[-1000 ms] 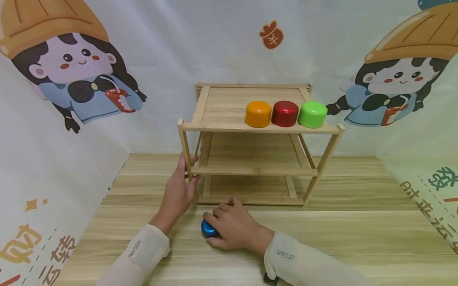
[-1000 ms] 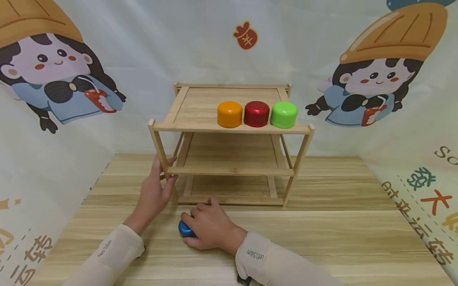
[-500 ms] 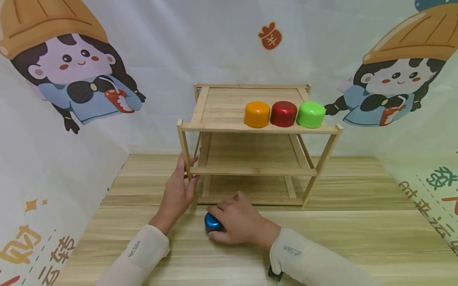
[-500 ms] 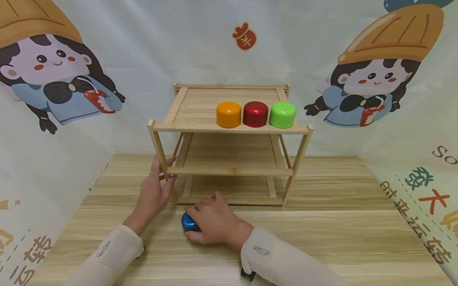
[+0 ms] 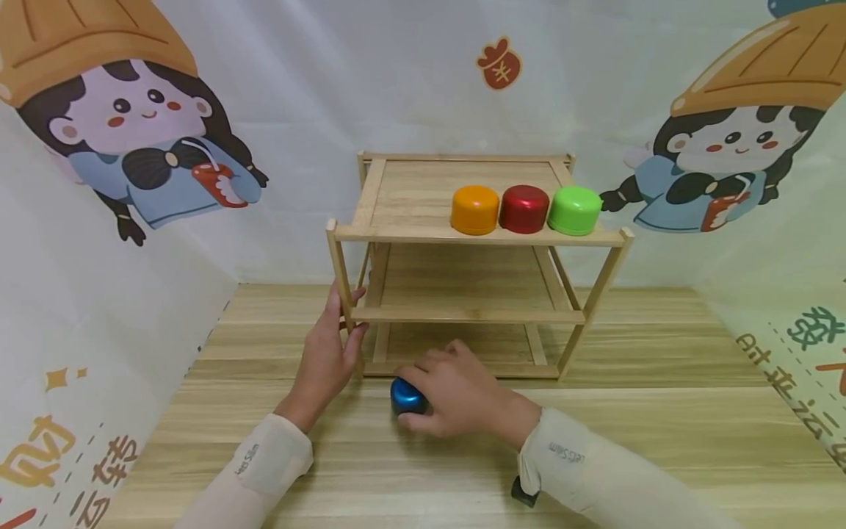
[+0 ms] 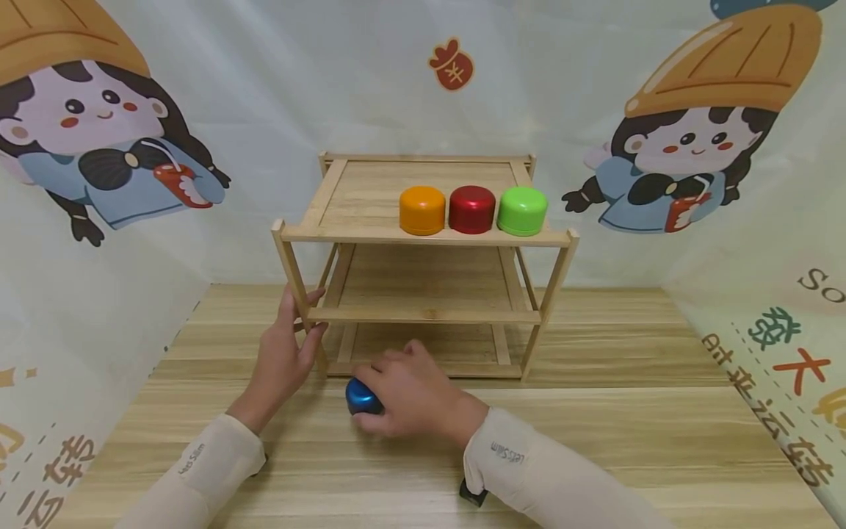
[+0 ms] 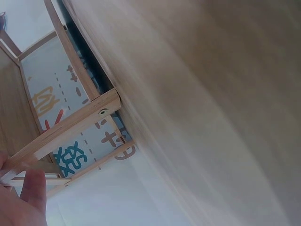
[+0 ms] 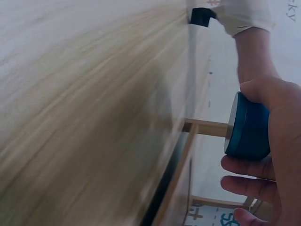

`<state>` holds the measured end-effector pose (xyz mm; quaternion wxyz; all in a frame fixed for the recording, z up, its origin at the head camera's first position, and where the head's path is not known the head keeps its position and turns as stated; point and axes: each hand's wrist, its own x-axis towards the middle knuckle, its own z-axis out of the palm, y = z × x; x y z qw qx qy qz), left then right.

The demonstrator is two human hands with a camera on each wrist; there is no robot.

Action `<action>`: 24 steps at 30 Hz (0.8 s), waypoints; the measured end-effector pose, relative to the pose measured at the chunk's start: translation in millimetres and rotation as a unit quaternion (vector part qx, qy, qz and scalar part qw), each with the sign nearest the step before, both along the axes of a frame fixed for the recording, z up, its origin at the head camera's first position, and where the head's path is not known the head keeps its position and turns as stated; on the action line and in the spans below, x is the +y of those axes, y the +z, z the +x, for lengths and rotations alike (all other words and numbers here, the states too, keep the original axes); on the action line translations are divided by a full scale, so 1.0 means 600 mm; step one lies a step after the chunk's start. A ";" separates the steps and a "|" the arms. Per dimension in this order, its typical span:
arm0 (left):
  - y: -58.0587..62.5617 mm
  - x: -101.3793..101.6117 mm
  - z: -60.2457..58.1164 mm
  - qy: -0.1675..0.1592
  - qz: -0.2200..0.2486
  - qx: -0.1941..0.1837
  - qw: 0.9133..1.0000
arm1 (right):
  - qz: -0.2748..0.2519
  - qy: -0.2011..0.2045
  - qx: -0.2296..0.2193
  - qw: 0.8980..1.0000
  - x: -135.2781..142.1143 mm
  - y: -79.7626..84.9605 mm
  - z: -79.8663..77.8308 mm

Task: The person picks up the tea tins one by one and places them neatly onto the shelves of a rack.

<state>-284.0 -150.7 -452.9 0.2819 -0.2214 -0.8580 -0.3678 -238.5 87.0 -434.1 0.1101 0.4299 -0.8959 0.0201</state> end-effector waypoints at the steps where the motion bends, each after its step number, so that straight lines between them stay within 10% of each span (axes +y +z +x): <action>1: 0.000 0.000 0.000 0.000 0.000 -0.001 1.000 | -0.002 0.000 -0.003 1.000 0.001 0.003 0.001; 24: 0.001 -0.002 0.000 -0.006 0.000 0.006 1.000 | -0.007 0.039 0.041 0.998 0.028 0.112 0.037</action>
